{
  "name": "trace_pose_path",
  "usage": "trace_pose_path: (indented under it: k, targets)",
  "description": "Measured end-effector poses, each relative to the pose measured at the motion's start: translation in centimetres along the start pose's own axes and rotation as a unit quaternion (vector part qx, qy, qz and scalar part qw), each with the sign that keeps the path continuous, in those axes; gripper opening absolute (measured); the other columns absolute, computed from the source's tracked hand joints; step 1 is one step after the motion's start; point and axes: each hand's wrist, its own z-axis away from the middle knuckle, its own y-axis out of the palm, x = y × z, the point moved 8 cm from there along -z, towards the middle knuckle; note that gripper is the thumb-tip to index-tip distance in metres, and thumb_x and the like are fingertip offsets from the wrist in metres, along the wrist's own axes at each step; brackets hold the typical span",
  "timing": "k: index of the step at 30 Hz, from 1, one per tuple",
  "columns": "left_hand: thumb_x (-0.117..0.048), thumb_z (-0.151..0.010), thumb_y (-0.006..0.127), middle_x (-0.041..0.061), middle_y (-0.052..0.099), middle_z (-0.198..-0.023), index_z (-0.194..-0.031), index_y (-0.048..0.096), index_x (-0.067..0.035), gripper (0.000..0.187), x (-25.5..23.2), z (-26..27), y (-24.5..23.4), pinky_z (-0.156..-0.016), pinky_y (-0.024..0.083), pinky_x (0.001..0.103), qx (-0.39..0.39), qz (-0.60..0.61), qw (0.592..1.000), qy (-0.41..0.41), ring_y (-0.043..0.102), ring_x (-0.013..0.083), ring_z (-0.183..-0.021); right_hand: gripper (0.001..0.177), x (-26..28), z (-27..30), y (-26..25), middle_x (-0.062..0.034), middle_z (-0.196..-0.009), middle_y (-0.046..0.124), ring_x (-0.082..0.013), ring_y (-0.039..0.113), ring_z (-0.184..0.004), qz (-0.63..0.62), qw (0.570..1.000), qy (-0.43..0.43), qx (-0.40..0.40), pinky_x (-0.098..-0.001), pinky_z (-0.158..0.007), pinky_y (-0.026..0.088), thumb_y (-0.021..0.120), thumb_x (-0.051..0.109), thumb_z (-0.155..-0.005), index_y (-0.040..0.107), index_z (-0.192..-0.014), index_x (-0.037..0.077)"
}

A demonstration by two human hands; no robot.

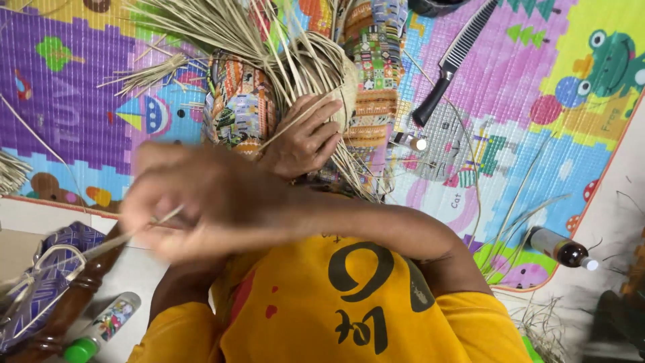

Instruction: Extending the brim of a woven straw object by interlacing new strands of dried grass

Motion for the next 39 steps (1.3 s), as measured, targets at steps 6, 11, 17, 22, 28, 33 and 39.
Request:
trace_pose_path:
  k: [6, 11, 17, 22, 28, 33, 39]
  targets:
    - [-0.026, -0.095, 0.059, 0.016, 0.061, -0.126, -0.111, 0.060, -0.003, 0.028, -0.9, -0.7, 1.0, -0.106, 0.042, 0.047, 0.136, -0.061, 0.987, -0.064, 0.055, 0.0331, -0.121, 0.037, -5.2, 3.2, -7.7, -0.0042, -0.125, 0.067, -0.0121, 0.067, -0.091, 0.026, 0.998, 0.010, -0.049, -0.0242, -0.082, 0.063, 0.078, 0.002, -0.093, 0.064, -0.124, 0.014]
    - [-0.021, -0.078, 0.096, 0.003, 0.056, -0.099, -0.103, 0.072, -0.011, 0.036, 4.3, -1.8, -3.1, -0.071, 0.047, 0.033, -0.056, -0.331, 0.926, -0.174, 0.051, 0.0205, -0.089, 0.013, -15.3, 13.1, -17.1, -0.0176, -0.090, 0.071, -0.0228, 0.067, -0.069, 0.314, 0.907, 0.166, -0.226, -0.0296, -0.062, 0.064, 0.067, -0.012, -0.092, 0.074, -0.097, -0.003]
    - [-0.005, -0.082, 0.083, 0.004, 0.066, -0.081, -0.084, 0.077, -0.007, 0.007, 4.5, -2.5, -3.4, -0.067, 0.044, 0.033, -0.063, -0.339, 0.932, -0.112, 0.050, 0.0178, -0.079, 0.037, -12.8, 12.8, -14.6, -0.0171, -0.109, 0.068, -0.0241, 0.066, -0.082, 0.386, 0.897, 0.136, -0.169, -0.0321, -0.068, 0.058, 0.067, -0.019, -0.085, 0.071, -0.119, -0.005]
    - [-0.005, -0.089, 0.079, 0.003, 0.052, -0.091, -0.079, 0.068, -0.007, 0.015, 3.9, -0.8, -4.7, -0.050, 0.048, 0.025, 0.015, -0.211, 0.961, -0.177, 0.047, 0.0137, -0.072, 0.022, -12.4, 12.0, -13.2, -0.0224, -0.106, 0.067, -0.0263, 0.065, -0.077, 0.475, 0.856, 0.145, -0.141, -0.0344, -0.059, 0.057, 0.068, -0.005, -0.095, 0.071, -0.117, -0.010]
    - [-0.008, -0.100, 0.064, 0.003, 0.046, -0.086, -0.082, 0.060, -0.009, 0.018, 7.2, 5.9, -5.1, -0.055, 0.038, 0.030, 0.008, 0.056, 0.936, -0.348, 0.040, 0.0147, -0.064, 0.031, -13.2, 11.8, -13.0, -0.0282, -0.106, 0.063, -0.0302, 0.067, -0.079, 0.385, 0.867, 0.255, -0.188, -0.0362, -0.060, 0.059, 0.055, 0.014, -0.107, 0.060, -0.115, -0.015]
    - [-0.001, -0.093, 0.072, 0.003, 0.057, -0.080, -0.087, 0.065, -0.006, 0.011, 8.4, 7.6, -3.9, -0.054, 0.049, 0.025, -0.039, 0.173, 0.891, -0.417, 0.051, 0.0118, -0.060, 0.031, -14.1, 12.4, -13.0, -0.0269, -0.109, 0.063, -0.0294, 0.069, -0.081, 0.395, 0.862, 0.264, -0.178, -0.0360, -0.063, 0.061, 0.055, 0.016, -0.109, 0.059, -0.120, -0.013]
    - [-0.001, -0.094, 0.070, 0.004, 0.054, -0.083, -0.105, 0.071, -0.001, 0.012, 8.6, 8.0, -2.9, -0.055, 0.048, 0.025, -0.028, 0.148, 0.907, -0.393, 0.049, 0.0137, -0.063, 0.024, -13.0, 11.9, -11.9, -0.0239, -0.110, 0.066, -0.0256, 0.068, -0.079, 0.554, 0.812, 0.146, -0.115, -0.0320, -0.057, 0.062, 0.071, -0.004, -0.096, 0.071, -0.120, -0.010]
